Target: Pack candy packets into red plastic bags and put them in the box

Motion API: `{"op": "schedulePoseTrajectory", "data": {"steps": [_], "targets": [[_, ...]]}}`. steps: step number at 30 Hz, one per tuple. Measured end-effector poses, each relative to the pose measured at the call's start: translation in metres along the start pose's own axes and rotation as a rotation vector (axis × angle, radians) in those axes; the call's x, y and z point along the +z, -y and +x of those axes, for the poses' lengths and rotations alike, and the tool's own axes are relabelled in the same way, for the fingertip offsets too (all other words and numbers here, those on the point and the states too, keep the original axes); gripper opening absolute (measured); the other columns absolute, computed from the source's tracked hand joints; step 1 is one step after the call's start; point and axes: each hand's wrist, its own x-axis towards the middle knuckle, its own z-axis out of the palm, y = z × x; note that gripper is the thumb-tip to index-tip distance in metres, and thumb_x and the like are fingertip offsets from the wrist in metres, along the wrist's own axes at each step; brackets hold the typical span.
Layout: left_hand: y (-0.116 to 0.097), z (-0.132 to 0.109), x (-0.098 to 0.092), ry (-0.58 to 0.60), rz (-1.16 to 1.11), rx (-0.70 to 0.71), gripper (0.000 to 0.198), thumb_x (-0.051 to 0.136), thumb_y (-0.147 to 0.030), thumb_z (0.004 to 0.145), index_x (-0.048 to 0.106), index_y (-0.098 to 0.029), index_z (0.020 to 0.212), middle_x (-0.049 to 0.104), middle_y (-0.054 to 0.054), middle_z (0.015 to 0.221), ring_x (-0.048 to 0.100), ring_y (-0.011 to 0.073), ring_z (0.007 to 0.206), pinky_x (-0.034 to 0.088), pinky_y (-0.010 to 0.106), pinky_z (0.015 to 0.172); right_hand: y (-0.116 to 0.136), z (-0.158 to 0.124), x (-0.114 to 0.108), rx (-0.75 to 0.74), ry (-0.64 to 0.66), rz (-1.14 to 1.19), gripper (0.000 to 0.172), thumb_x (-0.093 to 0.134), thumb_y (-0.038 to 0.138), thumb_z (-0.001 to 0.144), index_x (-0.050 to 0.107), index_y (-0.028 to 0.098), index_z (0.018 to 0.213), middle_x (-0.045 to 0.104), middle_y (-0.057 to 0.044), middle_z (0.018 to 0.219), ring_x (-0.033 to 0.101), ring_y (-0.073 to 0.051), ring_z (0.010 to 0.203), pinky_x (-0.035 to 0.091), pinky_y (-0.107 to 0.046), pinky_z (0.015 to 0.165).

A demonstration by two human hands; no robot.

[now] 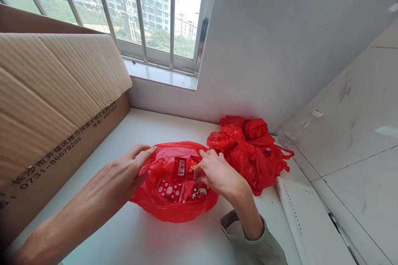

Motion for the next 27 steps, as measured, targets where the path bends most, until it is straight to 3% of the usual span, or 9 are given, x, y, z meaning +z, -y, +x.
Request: {"op": "schedulePoseTrajectory", "data": {"steps": [2,5,9,12,14,16,19,23,27], "targets": [[-0.002,-0.001,-0.001,0.005,-0.003,0.004,0.029,0.037,-0.006,0.088,0.058,-0.024,0.096,0.060,0.004,0.100,0.055,0.0092,0.049,0.032,0.023,0.044,-0.001,0.002,0.002,0.023,-0.007,0.010,0.021,0.069,0.024,0.085,0.075,0.030,0.105,0.048,-0.013,0.143,0.036,-0.037,0.135,0.029,-0.065,0.106],[-0.004,-0.004,-0.003,0.031,-0.004,0.014,0.033,0.035,-0.003,0.087,0.057,-0.025,0.098,0.059,0.004,0.103,0.051,0.0075,0.045,0.030,0.022,0.041,-0.003,0.004,0.006,0.092,-0.060,-0.042,0.054,0.072,0.027,0.083,0.058,0.030,0.135,0.031,-0.013,0.158,0.016,-0.043,0.146,0.013,-0.074,0.109],[-0.002,-0.008,-0.002,0.021,0.041,0.042,0.046,0.033,0.001,0.082,0.052,-0.028,0.112,0.057,0.004,0.114,0.046,0.0048,0.041,0.031,0.020,0.039,-0.006,-0.002,0.011,0.143,-0.165,-0.181,0.037,0.075,0.022,0.078,0.068,0.019,0.115,0.031,-0.009,0.159,0.009,-0.047,0.146,0.003,-0.077,0.110],[0.001,-0.010,0.001,-0.006,0.062,0.085,0.054,0.035,0.000,0.079,0.049,-0.030,0.121,0.055,0.004,0.119,0.046,0.0036,0.041,0.034,0.019,0.039,0.000,-0.009,0.010,0.132,-0.286,-0.283,0.021,0.075,0.015,0.075,0.070,0.017,0.096,0.041,-0.010,0.153,0.018,-0.049,0.142,0.010,-0.078,0.109],[0.002,-0.010,0.003,-0.009,0.055,0.089,0.057,0.036,0.001,0.079,0.047,-0.031,0.125,0.056,0.003,0.117,0.049,0.0040,0.044,0.036,0.018,0.041,0.011,-0.011,0.007,0.098,-0.362,-0.327,0.015,0.067,0.007,0.080,0.070,0.017,0.090,0.055,-0.013,0.138,0.037,-0.043,0.131,0.030,-0.069,0.104],[0.001,-0.010,0.003,0.014,0.032,0.073,0.057,0.036,0.002,0.079,0.047,-0.030,0.125,0.056,0.003,0.117,0.050,0.0042,0.046,0.036,0.018,0.041,0.027,-0.006,0.005,0.046,-0.385,-0.320,0.021,0.055,0.002,0.086,0.068,0.017,0.088,0.066,-0.014,0.113,0.053,-0.032,0.107,0.048,-0.050,0.088],[0.000,-0.011,0.002,0.068,-0.026,0.074,0.043,0.038,-0.001,0.084,0.054,-0.028,0.113,0.057,0.003,0.116,0.056,0.0056,0.053,0.040,0.017,0.044,0.047,0.011,0.013,-0.050,-0.339,-0.252,0.027,0.044,0.001,0.091,0.065,0.018,0.090,0.067,-0.008,0.087,0.057,-0.022,0.081,0.047,-0.032,0.062],[-0.001,-0.016,-0.002,0.047,-0.077,0.123,0.033,0.038,-0.008,0.090,0.056,-0.028,0.109,0.060,0.002,0.108,0.066,0.0102,0.073,0.047,0.015,0.052,0.049,0.040,0.042,-0.021,-0.278,-0.224,0.018,0.049,0.021,0.098,0.065,0.016,0.105,0.068,-0.011,0.099,0.062,-0.026,0.094,0.049,-0.032,0.068],[-0.005,-0.021,-0.008,-0.216,-0.084,0.268,0.045,0.030,-0.008,0.092,0.055,-0.028,0.123,0.067,0.004,0.096,0.070,0.0152,0.077,0.052,0.018,0.062,0.035,0.052,0.060,0.016,-0.270,-0.194,0.043,0.060,0.046,0.092,0.060,0.013,0.120,0.064,-0.017,0.113,0.060,-0.031,0.105,0.051,-0.039,0.081]]}}
